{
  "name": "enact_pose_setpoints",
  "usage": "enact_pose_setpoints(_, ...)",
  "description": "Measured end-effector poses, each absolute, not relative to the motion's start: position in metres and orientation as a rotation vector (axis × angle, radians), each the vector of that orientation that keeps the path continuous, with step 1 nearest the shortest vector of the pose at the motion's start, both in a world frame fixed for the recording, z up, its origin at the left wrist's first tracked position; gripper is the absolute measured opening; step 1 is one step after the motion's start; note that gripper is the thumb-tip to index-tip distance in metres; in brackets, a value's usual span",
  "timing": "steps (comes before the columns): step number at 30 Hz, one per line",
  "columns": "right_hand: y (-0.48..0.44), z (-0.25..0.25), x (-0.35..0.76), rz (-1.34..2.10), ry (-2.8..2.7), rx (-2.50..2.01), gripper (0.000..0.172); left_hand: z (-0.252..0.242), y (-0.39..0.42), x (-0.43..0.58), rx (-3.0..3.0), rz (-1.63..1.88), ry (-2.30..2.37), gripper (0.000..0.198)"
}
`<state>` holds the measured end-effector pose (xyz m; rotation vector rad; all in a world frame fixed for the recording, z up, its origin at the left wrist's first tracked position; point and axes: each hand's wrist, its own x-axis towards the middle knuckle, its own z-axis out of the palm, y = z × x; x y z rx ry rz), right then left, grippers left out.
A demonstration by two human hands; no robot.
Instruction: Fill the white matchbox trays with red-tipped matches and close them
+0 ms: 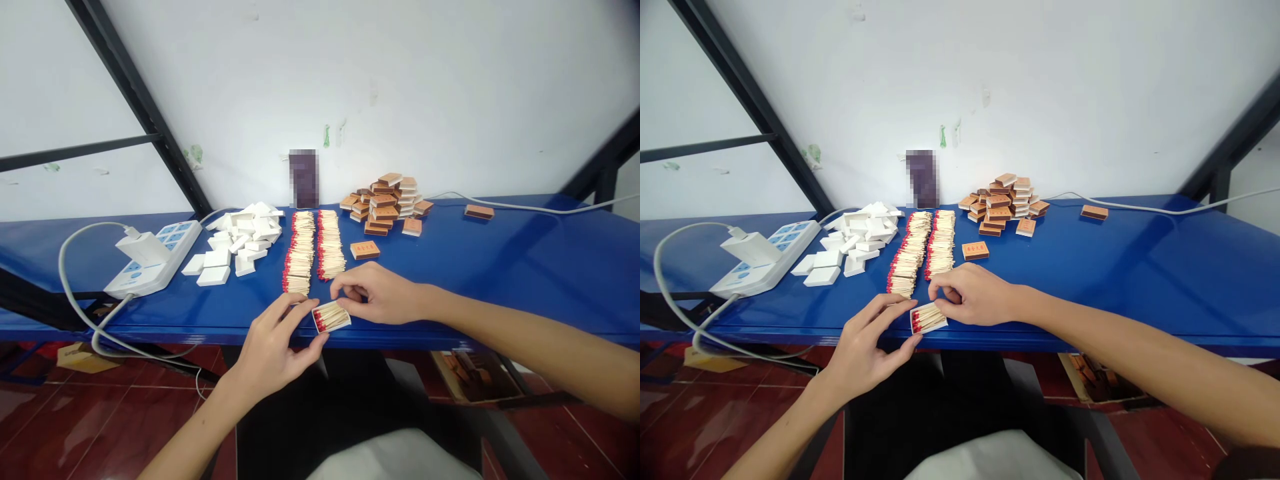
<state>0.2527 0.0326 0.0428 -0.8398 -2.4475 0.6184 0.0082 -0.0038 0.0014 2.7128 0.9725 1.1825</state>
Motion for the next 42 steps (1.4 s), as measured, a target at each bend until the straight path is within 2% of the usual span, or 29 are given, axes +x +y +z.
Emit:
enact_pose_setpoints(6,0.033,0.042,0.252,0.547,-2.51,-0.858,0.004,-0.002,-0.003,0.007,2.758,1.228,0.852,0.028)
enact_pose_setpoints(13,0.033,0.044,0.253,0.663,-2.527,-0.847,0.017,-0.008,-0.002,0.008,2.776,1.269,0.821,0.026)
enact_pose_setpoints(24,0.03,0.046,0.252,0.746,-2.541,-0.812,0.017,-0.005,-0.003,0.007,2.796,1.238,0.831,0.026)
enact_pose_setpoints(27,0.037,0.042,0.255,0.569,-2.506,-0.838,0.013,-0.006,-0.003,0.007,2.805,1.216,0.844,0.025)
enact_pose_setpoints(31,0.056,0.041,0.272,-0.03,-2.368,-0.991,0.016,-0.006,-0.003,0.007,2.814,1.197,0.844,0.021)
enact_pose_setpoints(33,0.066,0.042,0.284,-0.21,-2.345,-1.127,0.021,-0.005,-0.003,0.008,2.822,1.197,0.842,0.021)
enact_pose_setpoints(36,0.073,0.046,0.295,-0.287,-2.441,-1.289,0.02,-0.004,-0.003,0.008,2.832,1.192,0.848,0.02)
enact_pose_setpoints(39,0.07,0.047,0.295,-0.184,-2.574,-1.311,0.013,-0.005,-0.003,0.008,2.833,1.205,0.863,0.024)
enact_pose_setpoints(42,0.065,0.048,0.29,-0.149,-2.614,-1.27,0.014,-0.006,-0.003,0.007,2.81,1.224,0.897,0.032)
